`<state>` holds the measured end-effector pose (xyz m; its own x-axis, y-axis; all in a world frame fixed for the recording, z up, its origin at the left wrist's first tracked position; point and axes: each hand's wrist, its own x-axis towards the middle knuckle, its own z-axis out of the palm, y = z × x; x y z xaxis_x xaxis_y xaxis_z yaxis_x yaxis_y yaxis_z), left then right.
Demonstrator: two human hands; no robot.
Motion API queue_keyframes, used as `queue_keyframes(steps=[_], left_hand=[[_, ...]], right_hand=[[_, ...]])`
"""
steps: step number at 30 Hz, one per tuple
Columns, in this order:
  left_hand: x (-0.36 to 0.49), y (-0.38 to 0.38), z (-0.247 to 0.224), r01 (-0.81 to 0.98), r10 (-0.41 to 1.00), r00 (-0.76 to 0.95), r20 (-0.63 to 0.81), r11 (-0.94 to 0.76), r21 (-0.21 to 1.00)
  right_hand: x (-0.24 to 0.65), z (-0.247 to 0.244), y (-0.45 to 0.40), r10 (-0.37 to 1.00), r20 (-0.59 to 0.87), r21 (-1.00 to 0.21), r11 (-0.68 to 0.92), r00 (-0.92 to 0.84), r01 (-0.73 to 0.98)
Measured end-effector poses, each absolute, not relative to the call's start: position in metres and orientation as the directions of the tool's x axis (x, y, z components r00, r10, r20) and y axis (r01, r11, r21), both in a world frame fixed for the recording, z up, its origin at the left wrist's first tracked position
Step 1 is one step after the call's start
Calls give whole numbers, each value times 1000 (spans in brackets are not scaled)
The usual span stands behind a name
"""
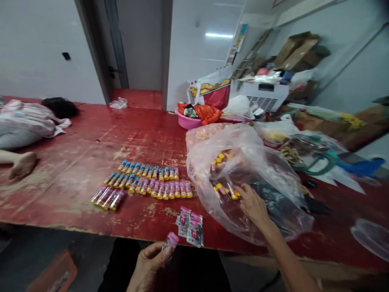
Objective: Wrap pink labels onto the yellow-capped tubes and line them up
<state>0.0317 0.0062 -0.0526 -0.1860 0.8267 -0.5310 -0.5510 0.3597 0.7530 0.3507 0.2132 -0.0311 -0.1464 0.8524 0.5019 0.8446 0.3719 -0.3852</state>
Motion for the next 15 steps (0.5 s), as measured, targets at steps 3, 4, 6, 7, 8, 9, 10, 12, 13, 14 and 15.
queue_keyframes(steps=[3,4,6,7,8,9,10,12,13,14,15], left_hand=[[25,8,-50,-597,821,-230,-522,305,742],[21,9,-49,-617,821,-230,-523,293,731],[14,10,-48,-640,824,-237,-515,267,721],[11,11,-49,-645,826,-244,-508,253,721],[8,12,-49,-647,829,-250,-501,242,723],[7,14,-50,-649,830,-258,-494,229,726],[7,15,-51,-652,832,-271,-483,211,729],[11,19,-53,-659,829,-300,-473,179,731],[15,20,-53,-658,825,-315,-469,166,734],[18,21,-53,-658,821,-327,-467,156,736],[22,22,-52,-660,819,-332,-468,153,735]], right_hand=[[355,-39,225,847,488,-343,410,-213,845],[356,-40,225,845,494,-338,404,-205,850],[356,-40,218,837,531,-356,359,-130,862],[354,-39,210,833,550,-414,329,-55,849],[349,-38,199,828,561,-478,304,20,824],[341,-37,185,838,533,-607,284,115,742],[329,-36,168,870,475,-698,280,134,659],[294,-35,128,978,210,-904,197,-7,379],[272,-34,108,989,23,-971,57,-146,231],[249,-33,89,968,-96,-986,-60,-233,154],[226,-31,73,939,-166,-984,-139,-302,109]])
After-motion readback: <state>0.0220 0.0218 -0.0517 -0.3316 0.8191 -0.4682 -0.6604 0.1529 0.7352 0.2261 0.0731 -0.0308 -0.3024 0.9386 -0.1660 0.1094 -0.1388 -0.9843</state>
